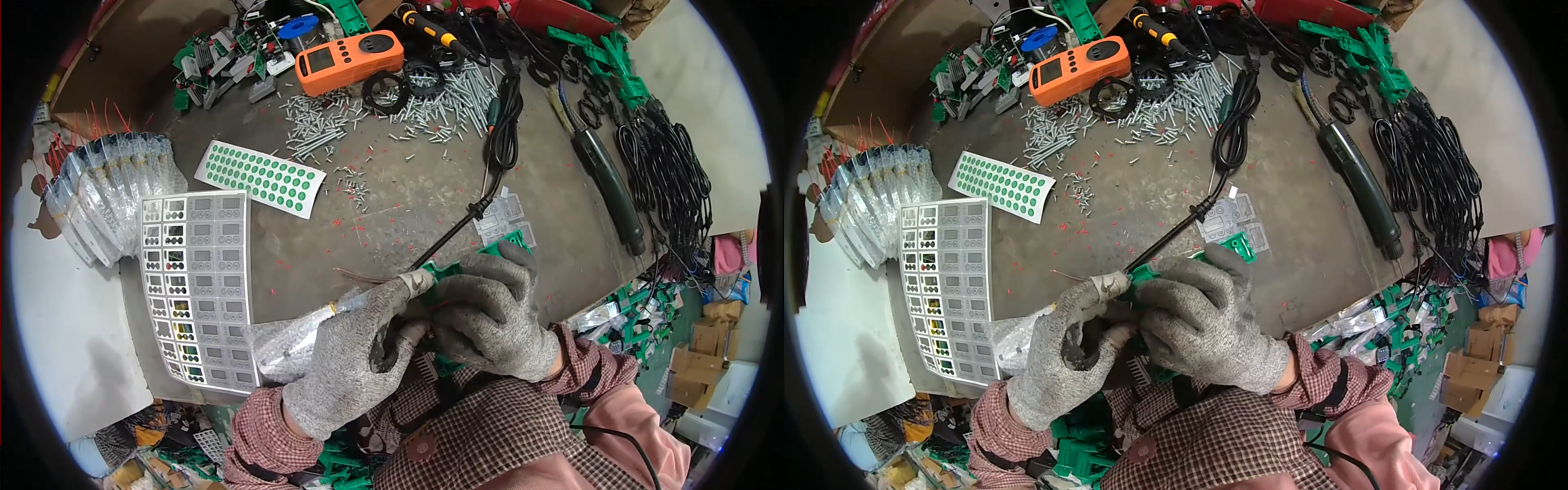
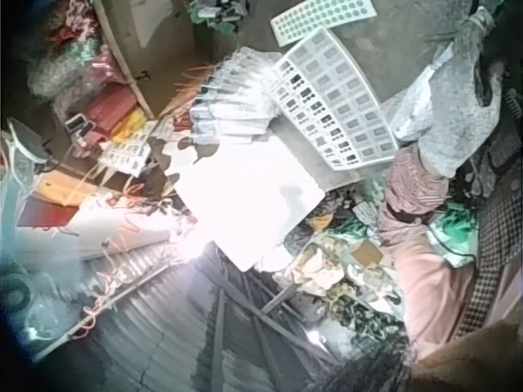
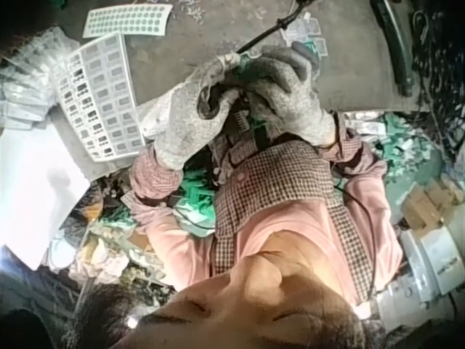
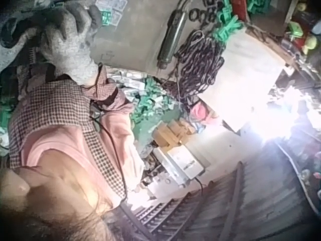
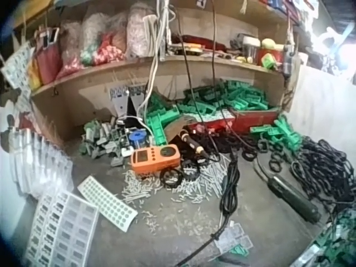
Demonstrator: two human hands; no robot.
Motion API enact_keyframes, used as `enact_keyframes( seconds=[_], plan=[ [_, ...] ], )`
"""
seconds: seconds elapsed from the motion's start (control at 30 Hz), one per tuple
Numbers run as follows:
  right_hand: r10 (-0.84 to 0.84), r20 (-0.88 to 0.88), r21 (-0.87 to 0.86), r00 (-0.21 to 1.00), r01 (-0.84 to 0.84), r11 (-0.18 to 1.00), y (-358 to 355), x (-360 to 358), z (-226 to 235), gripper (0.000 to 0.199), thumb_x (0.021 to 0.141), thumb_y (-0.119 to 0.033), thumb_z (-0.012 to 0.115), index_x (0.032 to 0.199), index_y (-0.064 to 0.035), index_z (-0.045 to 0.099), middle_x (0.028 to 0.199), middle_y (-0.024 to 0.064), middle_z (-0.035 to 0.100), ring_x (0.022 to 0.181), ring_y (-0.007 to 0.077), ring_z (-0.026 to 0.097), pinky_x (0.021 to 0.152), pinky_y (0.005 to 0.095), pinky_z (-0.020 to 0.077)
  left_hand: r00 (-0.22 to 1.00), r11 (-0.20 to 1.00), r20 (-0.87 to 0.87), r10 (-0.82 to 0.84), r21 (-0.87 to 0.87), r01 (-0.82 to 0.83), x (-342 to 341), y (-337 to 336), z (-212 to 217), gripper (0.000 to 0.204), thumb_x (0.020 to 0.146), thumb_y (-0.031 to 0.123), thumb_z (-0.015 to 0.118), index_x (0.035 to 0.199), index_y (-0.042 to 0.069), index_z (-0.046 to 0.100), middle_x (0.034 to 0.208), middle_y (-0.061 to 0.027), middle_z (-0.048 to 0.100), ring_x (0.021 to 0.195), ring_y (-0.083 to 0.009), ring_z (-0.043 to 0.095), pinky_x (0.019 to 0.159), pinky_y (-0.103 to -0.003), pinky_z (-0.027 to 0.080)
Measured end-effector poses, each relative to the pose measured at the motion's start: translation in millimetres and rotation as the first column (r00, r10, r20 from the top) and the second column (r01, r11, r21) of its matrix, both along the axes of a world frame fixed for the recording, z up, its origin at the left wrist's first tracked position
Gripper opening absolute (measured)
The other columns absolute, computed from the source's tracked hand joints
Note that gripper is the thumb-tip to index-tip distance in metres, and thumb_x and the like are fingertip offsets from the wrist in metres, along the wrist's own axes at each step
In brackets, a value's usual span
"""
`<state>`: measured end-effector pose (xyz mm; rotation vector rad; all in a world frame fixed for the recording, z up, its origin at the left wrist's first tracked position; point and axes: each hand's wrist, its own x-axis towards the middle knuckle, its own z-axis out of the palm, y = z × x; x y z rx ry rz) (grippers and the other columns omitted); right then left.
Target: Assembling green plastic housings for a device using an electric screwdriver at a workshop bench.
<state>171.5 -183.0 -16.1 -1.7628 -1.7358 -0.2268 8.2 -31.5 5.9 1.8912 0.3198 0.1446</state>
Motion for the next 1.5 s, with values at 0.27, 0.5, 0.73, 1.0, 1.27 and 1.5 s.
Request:
enact_keyframes(
  seconds=[0.27, 0.5, 0.73, 1.0, 1.27, 1.5],
  plan=[
    [0.0, 0.025, -0.02, 1.0, 0.001, 1.0, -7.1, 38.1, 4.9, 0.038, 0.067, -0.031, 0.081, 0.099, -0.0127, 0.073, 0.13, 0.0097, 0.059, 0.124, 0.0325, 0.055, 0.103, 0.0549, 0.0437, 0.998, 0.985, -0.013, -0.061, 0.162, 0.062, 19.6, 10.5, 19.5, 0.067, 0.088, -0.006, 0.067, 0.149, 0.007, 0.044, 0.114, -0.0147, 0.07, 0.097, -0.0266, 0.073, 0.085, -0.035, 0.059],
    [-0.764, 0.302, -0.287, 0.57, 0.819, 0.497, -85.8, 170.8, 6.9, 0.06, 0.099, -0.029, 0.065, 0.152, -0.0098, 0.046, 0.127, 0.023, 0.056, 0.116, 0.0399, 0.058, 0.101, 0.0443, 0.0487, 0.936, 0.85, -0.164, -0.311, 0.393, 0.351, 37.5, 27.2, 25.0, 0.08, 0.086, 0.003, 0.067, 0.158, 0.022, 0.038, 0.086, -0.0113, 0.072, 0.075, -0.0334, 0.072, 0.066, -0.042, 0.059],
    [0.302, -0.953, 0.286, -0.027, 0.251, 0.925, -80.3, 137.9, 61.9, 0.065, 0.105, -0.042, 0.056, 0.155, -0.0058, 0.038, 0.097, 0.0079, 0.056, 0.087, 0.0188, 0.059, 0.082, 0.0346, 0.0537, 0.935, 0.814, -0.062, -0.35, 0.475, 0.336, 41.4, 31.5, 13.8, 0.076, 0.086, 0.006, 0.066, 0.156, 0.024, 0.041, 0.077, -0.0141, 0.067, 0.065, -0.0342, 0.069, 0.06, -0.043, 0.056],
    [0.708, -0.7, 0.695, -0.093, -0.318, 0.645, 13.2, 23.9, 83.3, 0.073, 0.106, -0.053, 0.043, 0.165, -0.019, 0.018, 0.088, 0.0039, 0.054, 0.066, 0.0127, 0.053, 0.07, 0.0374, 0.0419, 0.937, 0.801, 0.062, -0.344, 0.541, 0.258, 37.4, 29.1, 7.7, 0.07, 0.087, 0.008, 0.067, 0.153, 0.016, 0.046, 0.075, -0.0151, 0.066, 0.064, -0.035, 0.068, 0.058, -0.043, 0.055],
    [0.719, -0.694, 0.63, 0.039, -0.451, 0.632, 16.7, 34.6, 68.6, 0.041, 0.105, -0.047, 0.053, 0.109, -0.0059, 0.052, 0.072, 0.0075, 0.066, 0.05, 0.0237, 0.063, 0.059, 0.0416, 0.0524, 0.916, 0.789, 0.14, -0.375, 0.567, 0.236, 35.2, 32.2, 1.9, 0.068, 0.084, 0.007, 0.067, 0.149, 0.008, 0.048, 0.076, -0.0162, 0.066, 0.066, -0.0351, 0.068, 0.06, -0.043, 0.055],
    [0.692, -0.72, 0.597, 0.055, -0.461, 0.657, 27.5, 19.5, 63.1, 0.041, 0.104, -0.046, 0.056, 0.109, -0.006, 0.052, 0.073, 0.008, 0.067, 0.05, 0.0241, 0.064, 0.058, 0.0421, 0.0531, 0.916, 0.797, 0.109, -0.387, 0.538, 0.273, 31.8, 34.8, 2.0, 0.07, 0.083, 0.01, 0.07, 0.149, 0.005, 0.048, 0.084, -0.0166, 0.068, 0.075, -0.0362, 0.069, 0.067, -0.044, 0.057]
  ],
)
